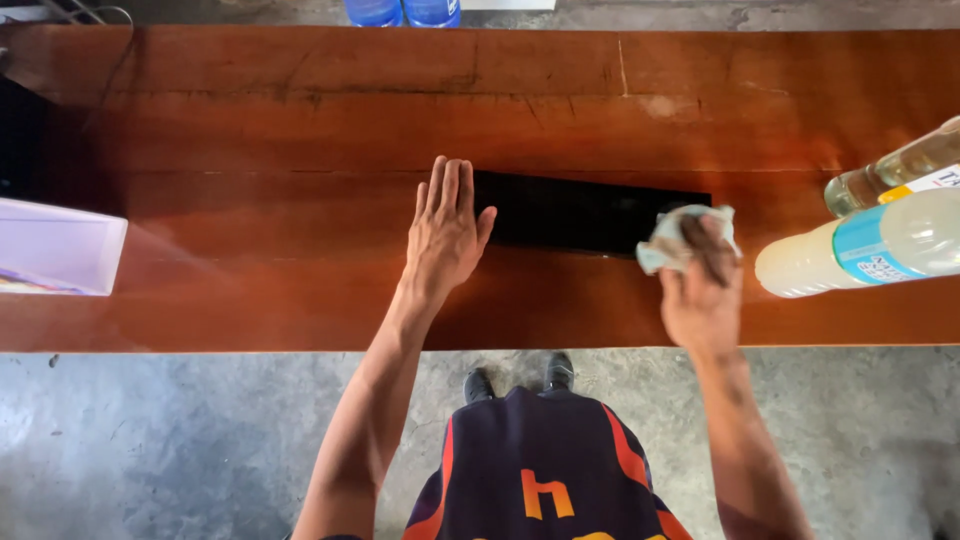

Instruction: Cleaning a wooden bar counter, wiping down promotional signs, a black organizer, and several liquor bottles using a cleaning cloth and liquid.

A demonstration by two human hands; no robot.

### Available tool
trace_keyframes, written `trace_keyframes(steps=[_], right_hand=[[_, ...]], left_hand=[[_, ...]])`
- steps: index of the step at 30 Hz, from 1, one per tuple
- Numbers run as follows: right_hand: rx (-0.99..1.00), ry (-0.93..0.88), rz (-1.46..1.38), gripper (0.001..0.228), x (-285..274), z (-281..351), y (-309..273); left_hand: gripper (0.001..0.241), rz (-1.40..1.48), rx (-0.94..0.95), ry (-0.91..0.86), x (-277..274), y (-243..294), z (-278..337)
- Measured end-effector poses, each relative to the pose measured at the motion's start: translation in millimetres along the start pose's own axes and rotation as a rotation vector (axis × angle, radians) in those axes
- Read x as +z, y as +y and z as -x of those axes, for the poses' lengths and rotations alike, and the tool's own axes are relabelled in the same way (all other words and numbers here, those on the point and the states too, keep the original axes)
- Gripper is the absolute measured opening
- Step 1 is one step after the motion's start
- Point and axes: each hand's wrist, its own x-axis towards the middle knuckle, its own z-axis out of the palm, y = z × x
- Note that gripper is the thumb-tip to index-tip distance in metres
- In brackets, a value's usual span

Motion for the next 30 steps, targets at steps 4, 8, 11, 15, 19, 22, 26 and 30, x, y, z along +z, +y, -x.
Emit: trace_keyframes(steps=[4,8,11,15,19,22,26,30], right_hand=[[-0.110,-0.020,0.105,0.038,27.1,-14.4,-51.9],[-0.322,-0.190,0.042,0.040,47.9,-55.2,-113.8],[-0.380,-0.234,-0.079,0.036,60.2,-68.2,-117.2],[-0.393,-0.236,-0.079,0.021,42.1,-61.9,-85.8],[-0.410,-0.239,0.024,0.025,-2.0,-50.6,-55.2],[-0.341,-0.174,0.073,0.025,-22.4,-42.4,-32.8],[-0.161,-0.028,0.172,0.027,-45.6,-24.5,-7.1],[0.291,0.155,-0.409,0.020,-18.5,9.6,27.6]], left_hand=[[0.069,-0.007,-0.005,-0.007,-1.6,2.4,-0.7],[0.070,0.029,-0.002,-0.006,-2.1,-0.4,1.8],[0.066,0.051,0.014,-0.005,-1.4,-6.2,3.5],[0.067,0.018,0.029,-0.011,-11.1,-2.5,0.6],[0.073,0.004,0.031,-0.031,-20.4,-6.4,2.6],[0.091,0.028,0.058,-0.044,-32.7,-4.6,-2.6],[0.123,0.025,0.129,-0.106,-46.7,-5.5,-5.5],[0.119,-0.075,0.180,-0.129,-54.1,-9.1,0.5]])
